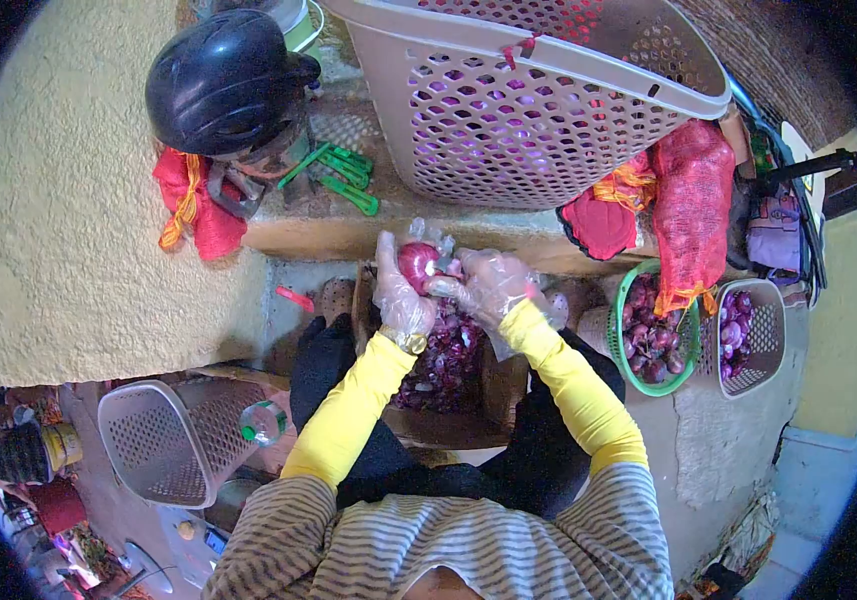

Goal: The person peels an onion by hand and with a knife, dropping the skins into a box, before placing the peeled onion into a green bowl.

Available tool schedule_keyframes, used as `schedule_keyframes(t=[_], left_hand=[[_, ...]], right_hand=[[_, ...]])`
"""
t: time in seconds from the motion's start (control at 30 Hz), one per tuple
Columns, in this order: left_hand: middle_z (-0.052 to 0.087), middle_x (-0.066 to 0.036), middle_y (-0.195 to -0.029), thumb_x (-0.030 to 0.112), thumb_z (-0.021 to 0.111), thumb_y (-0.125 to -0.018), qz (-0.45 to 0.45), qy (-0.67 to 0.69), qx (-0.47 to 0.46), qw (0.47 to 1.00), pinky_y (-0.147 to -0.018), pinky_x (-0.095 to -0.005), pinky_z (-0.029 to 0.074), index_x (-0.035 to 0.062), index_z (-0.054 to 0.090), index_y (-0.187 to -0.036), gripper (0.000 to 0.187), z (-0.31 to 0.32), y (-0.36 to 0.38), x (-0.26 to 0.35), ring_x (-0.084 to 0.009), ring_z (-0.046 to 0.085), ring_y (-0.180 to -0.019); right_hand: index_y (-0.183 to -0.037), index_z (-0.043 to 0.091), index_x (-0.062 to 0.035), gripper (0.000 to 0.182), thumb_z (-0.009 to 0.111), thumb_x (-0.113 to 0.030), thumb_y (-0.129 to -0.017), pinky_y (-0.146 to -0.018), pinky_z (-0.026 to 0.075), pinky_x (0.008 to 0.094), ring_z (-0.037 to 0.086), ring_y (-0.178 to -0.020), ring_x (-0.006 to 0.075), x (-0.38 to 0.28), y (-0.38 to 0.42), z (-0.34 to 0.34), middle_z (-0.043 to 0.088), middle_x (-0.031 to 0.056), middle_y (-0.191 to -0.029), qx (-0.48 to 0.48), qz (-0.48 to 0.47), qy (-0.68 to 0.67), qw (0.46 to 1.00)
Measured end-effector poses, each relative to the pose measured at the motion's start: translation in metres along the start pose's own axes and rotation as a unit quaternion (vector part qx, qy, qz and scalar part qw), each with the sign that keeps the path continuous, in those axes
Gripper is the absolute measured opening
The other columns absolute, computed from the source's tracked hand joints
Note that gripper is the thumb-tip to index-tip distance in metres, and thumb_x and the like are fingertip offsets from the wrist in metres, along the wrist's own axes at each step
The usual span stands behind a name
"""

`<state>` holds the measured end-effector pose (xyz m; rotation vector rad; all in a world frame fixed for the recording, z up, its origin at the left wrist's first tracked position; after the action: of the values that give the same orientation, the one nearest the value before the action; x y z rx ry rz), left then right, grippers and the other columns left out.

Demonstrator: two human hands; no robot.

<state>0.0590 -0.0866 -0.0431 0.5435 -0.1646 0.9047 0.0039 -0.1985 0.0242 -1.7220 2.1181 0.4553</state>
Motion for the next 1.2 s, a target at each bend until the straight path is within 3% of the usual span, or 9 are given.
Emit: schedule_keyframes(t=[0.2,0.3,0.37,0.53,0.6,0.7,0.73,0.9,1.2], left_hand=[[0.063,-0.016,-0.127,0.040,0.052,-0.101,0.013,0.031,0.034,0.999,-0.100,-0.0501,0.051,0.0036,0.055,-0.132,0.047,-0.005,0.001,-0.003,-0.0339,0.061,-0.116],[0.061,-0.017,-0.131,0.035,0.050,-0.101,-0.062,0.028,0.030,0.997,-0.105,-0.0503,0.048,0.0027,0.054,-0.134,0.046,-0.014,-0.003,-0.007,-0.0336,0.058,-0.121],[0.061,-0.018,-0.130,0.033,0.049,-0.101,-0.104,0.032,-0.104,0.989,-0.109,-0.0491,0.045,0.0022,0.054,-0.134,0.045,0.002,-0.003,-0.005,-0.0334,0.057,-0.122],[0.062,-0.017,-0.128,0.037,0.051,-0.100,-0.080,0.004,-0.009,0.997,-0.108,-0.0497,0.046,0.0036,0.056,-0.133,0.048,-0.004,-0.006,-0.006,-0.0328,0.059,-0.119],[0.062,-0.016,-0.128,0.041,0.052,-0.100,-0.063,0.005,-0.008,0.998,-0.106,-0.0496,0.046,0.0056,0.057,-0.133,0.049,-0.002,-0.007,-0.004,-0.0322,0.059,-0.119],[0.062,-0.015,-0.129,0.042,0.053,-0.100,-0.023,-0.006,0.053,0.998,-0.106,-0.0498,0.046,0.0072,0.057,-0.133,0.049,-0.005,-0.002,0.002,-0.0327,0.059,-0.121],[0.062,-0.015,-0.129,0.042,0.053,-0.100,-0.023,-0.005,0.053,0.998,-0.106,-0.0498,0.046,0.0072,0.057,-0.133,0.049,-0.002,-0.001,0.002,-0.0327,0.059,-0.121],[0.061,-0.014,-0.132,0.042,0.051,-0.100,0.032,-0.003,-0.031,0.999,-0.111,-0.0518,0.042,0.0078,0.057,-0.134,0.048,0.011,-0.003,0.010,-0.0347,0.056,-0.124],[0.056,-0.018,-0.139,0.036,0.056,-0.099,0.010,0.112,0.004,0.994,-0.110,-0.0526,0.045,0.0042,0.054,-0.136,0.048,-0.008,-0.021,0.032,-0.0372,0.052,-0.128]], right_hand=[[-0.087,0.071,-0.0090,0.069,0.064,-0.077,-0.077,-0.071,0.055,0.0496,0.070,-0.075,0.0377,-0.001,-0.001,-0.008,0.071,0.0181,-0.080,0.012,-0.020,-0.023,0.999],[-0.089,0.072,-0.0100,0.072,0.067,-0.080,-0.071,-0.072,0.055,0.0475,0.071,-0.077,0.0360,0.006,-0.005,-0.013,0.072,0.0161,-0.083,-0.028,-0.011,0.036,0.999],[-0.091,0.073,-0.0103,0.075,0.069,-0.081,-0.067,-0.073,0.056,0.0461,0.071,-0.078,0.0350,0.010,-0.005,-0.020,0.072,0.0151,-0.083,-0.029,0.017,0.003,0.999],[-0.090,0.073,-0.0107,0.072,0.068,-0.079,-0.071,-0.074,0.055,0.0474,0.071,-0.079,0.0360,0.007,-0.003,-0.012,0.073,0.0163,-0.084,-0.049,0.021,-0.013,0.998],[-0.093,0.070,-0.0049,0.065,0.064,-0.069,-0.084,-0.074,0.052,0.0493,0.068,-0.080,0.0411,0.001,-0.001,-0.011,0.069,0.0227,-0.081,-0.038,0.018,-0.054,0.998],[-0.091,0.069,-0.0026,0.061,0.059,-0.063,-0.091,-0.075,0.051,0.0507,0.067,-0.081,0.0443,0.001,-0.001,0.011,0.067,0.0257,-0.081,-0.045,0.009,-0.072,0.996],[-0.094,0.073,-0.0072,0.066,0.051,-0.069,-0.091,-0.077,0.053,0.0528,0.069,-0.083,0.0430,0.003,-0.002,0.019,0.070,0.0248,-0.086,-0.050,0.012,-0.087,0.995],[-0.094,0.072,-0.0050,0.069,0.047,-0.069,-0.093,-0.078,0.052,0.0537,0.068,-0.083,0.0443,0.007,-0.003,0.025,0.070,0.0257,-0.086,-0.046,0.026,-0.155,0.987],[-0.092,0.071,-0.0056,0.074,0.025,-0.062,-0.103,-0.082,0.051,0.0513,0.069,-0.085,0.0431,0.012,-0.006,0.003,0.070,0.0208,-0.083,-0.080,0.020,-0.219,0.972]])
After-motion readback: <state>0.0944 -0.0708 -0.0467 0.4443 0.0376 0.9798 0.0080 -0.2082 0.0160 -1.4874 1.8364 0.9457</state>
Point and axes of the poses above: each hand's wrist, its own y-axis away from the middle knuckle, its own z-axis out of the palm, x = y × z, the point moved 6 cm from there along -y, towards the middle knuckle
